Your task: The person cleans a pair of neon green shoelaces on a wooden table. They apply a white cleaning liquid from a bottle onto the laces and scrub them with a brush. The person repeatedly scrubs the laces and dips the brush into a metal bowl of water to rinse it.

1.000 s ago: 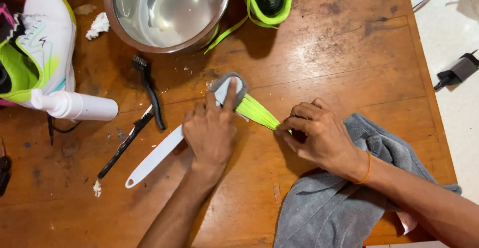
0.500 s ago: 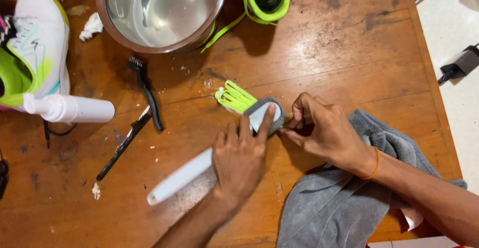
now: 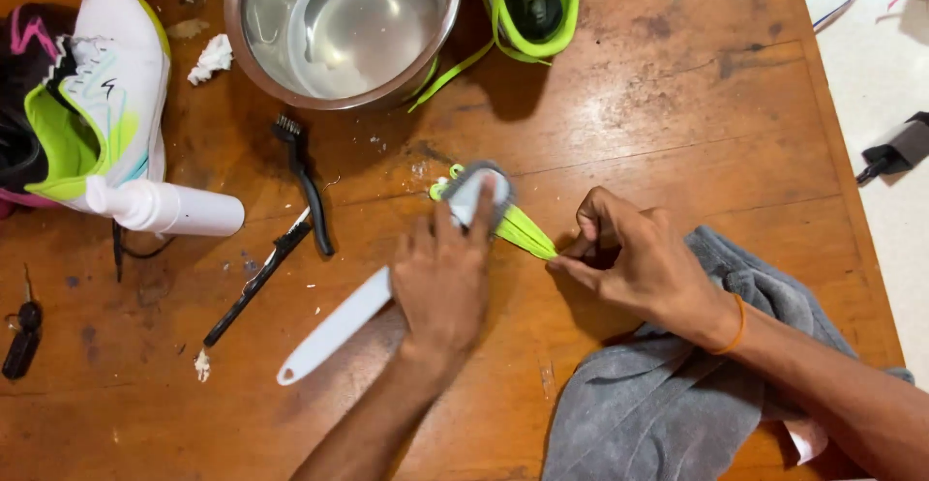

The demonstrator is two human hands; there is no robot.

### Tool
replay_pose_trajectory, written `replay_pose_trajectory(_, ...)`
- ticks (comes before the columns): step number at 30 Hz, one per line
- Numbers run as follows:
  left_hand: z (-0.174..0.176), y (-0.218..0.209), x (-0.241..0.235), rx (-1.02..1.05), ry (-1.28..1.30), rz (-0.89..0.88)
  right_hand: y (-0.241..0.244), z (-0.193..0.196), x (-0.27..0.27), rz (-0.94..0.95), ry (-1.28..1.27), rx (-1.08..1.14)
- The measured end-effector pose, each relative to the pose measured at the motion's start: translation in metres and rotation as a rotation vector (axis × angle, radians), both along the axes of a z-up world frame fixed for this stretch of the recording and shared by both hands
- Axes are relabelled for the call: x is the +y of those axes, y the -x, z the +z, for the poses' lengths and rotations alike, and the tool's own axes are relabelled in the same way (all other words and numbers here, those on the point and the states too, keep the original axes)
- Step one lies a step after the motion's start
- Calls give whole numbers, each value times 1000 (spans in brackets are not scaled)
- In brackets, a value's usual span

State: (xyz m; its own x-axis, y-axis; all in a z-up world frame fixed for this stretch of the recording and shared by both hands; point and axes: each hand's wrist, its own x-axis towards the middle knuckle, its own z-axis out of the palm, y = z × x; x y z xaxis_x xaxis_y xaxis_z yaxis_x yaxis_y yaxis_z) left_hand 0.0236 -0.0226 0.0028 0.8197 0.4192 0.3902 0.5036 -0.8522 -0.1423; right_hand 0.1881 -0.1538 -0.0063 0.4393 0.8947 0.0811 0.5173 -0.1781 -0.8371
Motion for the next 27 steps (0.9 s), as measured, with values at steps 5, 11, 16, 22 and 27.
replay_pose_trajectory(5,-23,4,-9,-13,105,-94,4,-2,-3,21,18,32)
replay_pose_trajectory(11,0,5,-15,38,86,-8,1,-1,-1,23,37,5)
replay_pose_trajectory(16,-22,3,24,27,-78,67,-2,0,-5,37,72,-59)
replay_pose_trajectory(22,-20,13,-30,23,188,-105,-3,-12,-4,27,69,16)
replay_pose_trajectory(27,-15,10,38,36,30,118,-4,-5,-3,55,18,-70)
